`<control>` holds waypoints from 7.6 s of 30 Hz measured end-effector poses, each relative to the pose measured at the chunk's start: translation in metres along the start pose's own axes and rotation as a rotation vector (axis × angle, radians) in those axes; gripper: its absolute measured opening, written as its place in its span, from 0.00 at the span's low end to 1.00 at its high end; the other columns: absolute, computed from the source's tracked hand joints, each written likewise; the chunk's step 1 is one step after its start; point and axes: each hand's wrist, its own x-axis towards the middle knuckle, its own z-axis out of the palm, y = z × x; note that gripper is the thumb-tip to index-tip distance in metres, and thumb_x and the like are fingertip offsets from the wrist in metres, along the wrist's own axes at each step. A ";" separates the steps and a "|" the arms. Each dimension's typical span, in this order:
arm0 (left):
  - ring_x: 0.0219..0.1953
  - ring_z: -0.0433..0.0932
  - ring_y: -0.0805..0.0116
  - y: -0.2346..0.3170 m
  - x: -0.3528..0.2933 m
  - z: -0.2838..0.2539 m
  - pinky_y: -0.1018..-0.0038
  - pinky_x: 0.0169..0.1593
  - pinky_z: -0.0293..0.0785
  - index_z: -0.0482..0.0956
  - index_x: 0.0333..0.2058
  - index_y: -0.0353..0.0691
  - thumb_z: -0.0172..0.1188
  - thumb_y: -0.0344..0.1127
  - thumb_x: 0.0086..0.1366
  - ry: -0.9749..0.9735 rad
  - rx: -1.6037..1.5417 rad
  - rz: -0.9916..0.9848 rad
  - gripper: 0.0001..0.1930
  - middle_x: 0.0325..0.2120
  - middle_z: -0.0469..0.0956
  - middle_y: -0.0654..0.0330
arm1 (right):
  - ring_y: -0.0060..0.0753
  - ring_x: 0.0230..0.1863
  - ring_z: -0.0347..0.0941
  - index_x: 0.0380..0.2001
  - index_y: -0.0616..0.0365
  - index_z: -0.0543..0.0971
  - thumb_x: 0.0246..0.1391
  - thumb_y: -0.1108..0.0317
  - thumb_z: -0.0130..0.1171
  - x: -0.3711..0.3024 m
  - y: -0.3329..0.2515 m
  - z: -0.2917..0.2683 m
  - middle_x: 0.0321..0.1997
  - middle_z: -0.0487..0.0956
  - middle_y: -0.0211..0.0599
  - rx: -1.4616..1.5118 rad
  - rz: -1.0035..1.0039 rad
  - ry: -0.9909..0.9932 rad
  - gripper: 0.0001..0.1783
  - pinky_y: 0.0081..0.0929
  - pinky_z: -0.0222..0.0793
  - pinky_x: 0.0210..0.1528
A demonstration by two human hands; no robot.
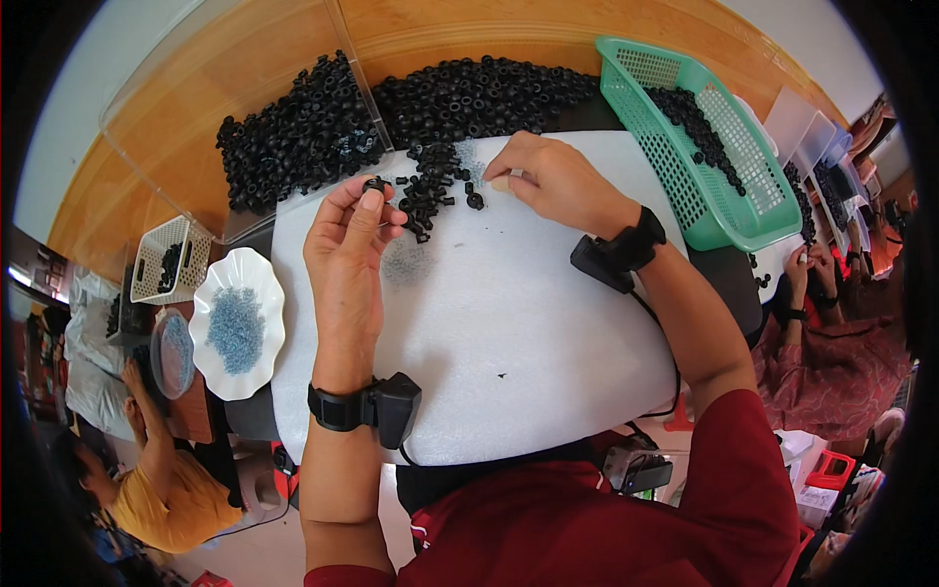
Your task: The person picks up a black plastic component and a spring, inserts the spring, and then presses a small white button into the assembly before placing it on the table.
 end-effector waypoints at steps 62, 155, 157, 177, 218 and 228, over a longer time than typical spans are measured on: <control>0.31 0.76 0.74 -0.020 -0.008 0.013 0.79 0.38 0.72 0.75 0.43 0.36 0.58 0.31 0.64 -0.246 0.182 -0.205 0.10 0.34 0.79 0.60 | 0.39 0.30 0.76 0.32 0.61 0.80 0.43 0.73 0.56 0.028 0.016 0.006 0.30 0.78 0.42 -0.122 0.176 0.022 0.11 0.32 0.72 0.35; 0.32 0.77 0.75 -0.019 -0.011 0.016 0.79 0.38 0.74 0.73 0.43 0.33 0.56 0.29 0.65 -0.271 0.224 -0.072 0.10 0.34 0.78 0.60 | 0.16 0.25 0.71 0.34 0.64 0.73 0.52 0.77 0.54 0.015 -0.054 -0.004 0.27 0.74 0.29 0.750 0.237 -0.095 0.05 0.15 0.67 0.27; 0.33 0.76 0.73 -0.016 -0.012 0.017 0.78 0.40 0.73 0.73 0.44 0.34 0.56 0.30 0.65 -0.268 0.223 -0.092 0.10 0.34 0.77 0.59 | 0.16 0.25 0.71 0.34 0.65 0.74 0.53 0.76 0.55 0.018 -0.052 -0.006 0.27 0.75 0.29 0.817 0.276 -0.131 0.05 0.15 0.68 0.27; 0.31 0.76 0.76 -0.011 -0.012 0.017 0.80 0.38 0.72 0.75 0.41 0.32 0.56 0.29 0.65 -0.322 0.308 -0.093 0.09 0.30 0.78 0.62 | 0.17 0.27 0.72 0.34 0.60 0.77 0.52 0.66 0.64 0.019 -0.036 -0.021 0.29 0.75 0.28 1.095 0.449 -0.396 0.11 0.21 0.77 0.30; 0.41 0.74 0.72 -0.004 -0.010 0.017 0.77 0.47 0.71 0.77 0.41 0.37 0.61 0.25 0.58 -0.359 0.418 0.329 0.11 0.45 0.72 0.60 | 0.15 0.23 0.56 0.47 0.64 0.69 0.60 0.59 0.49 0.011 -0.036 0.021 0.36 0.71 0.28 1.825 0.370 -0.493 0.20 0.13 0.54 0.21; 0.38 0.76 0.66 0.001 -0.013 0.018 0.75 0.43 0.73 0.78 0.40 0.35 0.62 0.24 0.56 -0.300 0.699 0.590 0.12 0.39 0.77 0.56 | 0.14 0.23 0.56 0.39 0.60 0.73 0.61 0.58 0.50 0.011 -0.032 0.025 0.33 0.72 0.25 1.938 0.393 -0.538 0.14 0.13 0.52 0.21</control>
